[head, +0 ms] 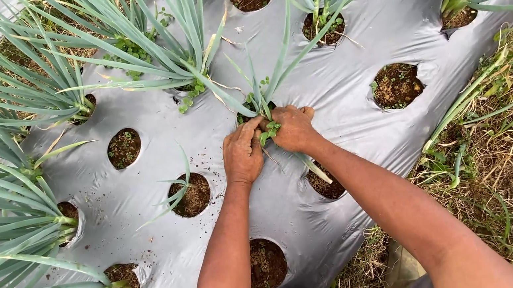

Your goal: The person kneels beside a row of onions planted in a white plastic sheet and removes small weeds from around the base of the onion plants by hand. The person pulls the weeds out of the soil and discards them on the ground.

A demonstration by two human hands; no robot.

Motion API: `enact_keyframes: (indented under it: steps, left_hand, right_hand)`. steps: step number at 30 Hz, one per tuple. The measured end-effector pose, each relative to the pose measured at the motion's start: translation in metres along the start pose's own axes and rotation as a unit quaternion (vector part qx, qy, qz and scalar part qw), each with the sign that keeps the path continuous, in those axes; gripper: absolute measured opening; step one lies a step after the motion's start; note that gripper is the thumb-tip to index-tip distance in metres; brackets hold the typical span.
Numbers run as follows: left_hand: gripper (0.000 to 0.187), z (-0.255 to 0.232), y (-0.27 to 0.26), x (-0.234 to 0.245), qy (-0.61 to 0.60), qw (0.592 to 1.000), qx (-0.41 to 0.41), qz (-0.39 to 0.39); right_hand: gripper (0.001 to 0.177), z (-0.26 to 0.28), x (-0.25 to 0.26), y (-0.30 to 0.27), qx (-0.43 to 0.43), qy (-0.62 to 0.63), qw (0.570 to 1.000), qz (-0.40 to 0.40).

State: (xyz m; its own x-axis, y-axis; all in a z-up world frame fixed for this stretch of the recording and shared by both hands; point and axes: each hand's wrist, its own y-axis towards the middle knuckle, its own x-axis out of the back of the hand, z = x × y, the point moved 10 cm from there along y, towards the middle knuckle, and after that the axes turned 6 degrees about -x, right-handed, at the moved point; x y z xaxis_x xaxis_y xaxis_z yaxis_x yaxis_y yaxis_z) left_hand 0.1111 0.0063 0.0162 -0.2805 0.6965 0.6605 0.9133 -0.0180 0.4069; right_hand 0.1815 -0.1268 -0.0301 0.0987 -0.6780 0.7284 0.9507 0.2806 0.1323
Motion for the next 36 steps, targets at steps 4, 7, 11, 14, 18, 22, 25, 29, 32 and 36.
enact_keyframes:
  steps: [4, 7, 11, 14, 18, 22, 25, 29, 32, 36]
  left_hand:
    - [0.035, 0.005, 0.0, -0.016, 0.094, 0.994, -0.011, 0.062]
    - [0.037, 0.008, -0.001, -0.02, 0.103, 0.992, -0.003, 0.079]
    - [0.041, 0.001, 0.001, -0.014, 0.102, 0.991, 0.004, 0.088]
    - [0.042, 0.002, -0.001, -0.018, 0.129, 0.987, 0.004, 0.095]
    - [0.043, 0.003, -0.007, -0.014, 0.141, 0.987, -0.009, 0.077]
    - [0.05, -0.012, -0.014, -0.012, 0.147, 0.986, -0.028, 0.066]
    - [0.055, -0.03, -0.024, -0.013, 0.163, 0.983, -0.06, 0.063]
    - [0.061, -0.025, -0.05, -0.027, 0.21, 0.971, -0.057, 0.1]
    - [0.065, -0.032, -0.071, -0.022, 0.197, 0.973, -0.062, 0.1]
    - [0.065, -0.042, -0.091, -0.014, 0.185, 0.976, -0.064, 0.096]
  right_hand:
    - [0.027, 0.03, 0.043, -0.017, 0.067, 0.248, 0.966, -0.01]
    - [0.024, 0.065, 0.076, -0.029, 0.04, 0.253, 0.966, 0.038]
    - [0.038, -0.006, 0.02, -0.031, -0.095, 0.297, 0.924, 0.222]
    - [0.036, -0.042, 0.011, -0.029, -0.122, 0.328, 0.91, 0.22]
    - [0.037, -0.029, 0.055, -0.071, -0.12, 0.339, 0.903, 0.236]
    - [0.026, -0.076, 0.104, -0.133, -0.18, 0.411, 0.874, 0.187]
    - [0.027, -0.112, 0.155, -0.18, -0.209, 0.208, 0.934, 0.202]
    - [0.025, -0.209, 0.199, -0.264, -0.295, -0.181, 0.894, 0.286]
    - [0.046, -0.269, 0.215, -0.322, -0.27, -0.324, 0.834, 0.355]
    - [0.086, -0.348, 0.184, -0.354, -0.263, -0.402, 0.767, 0.426]
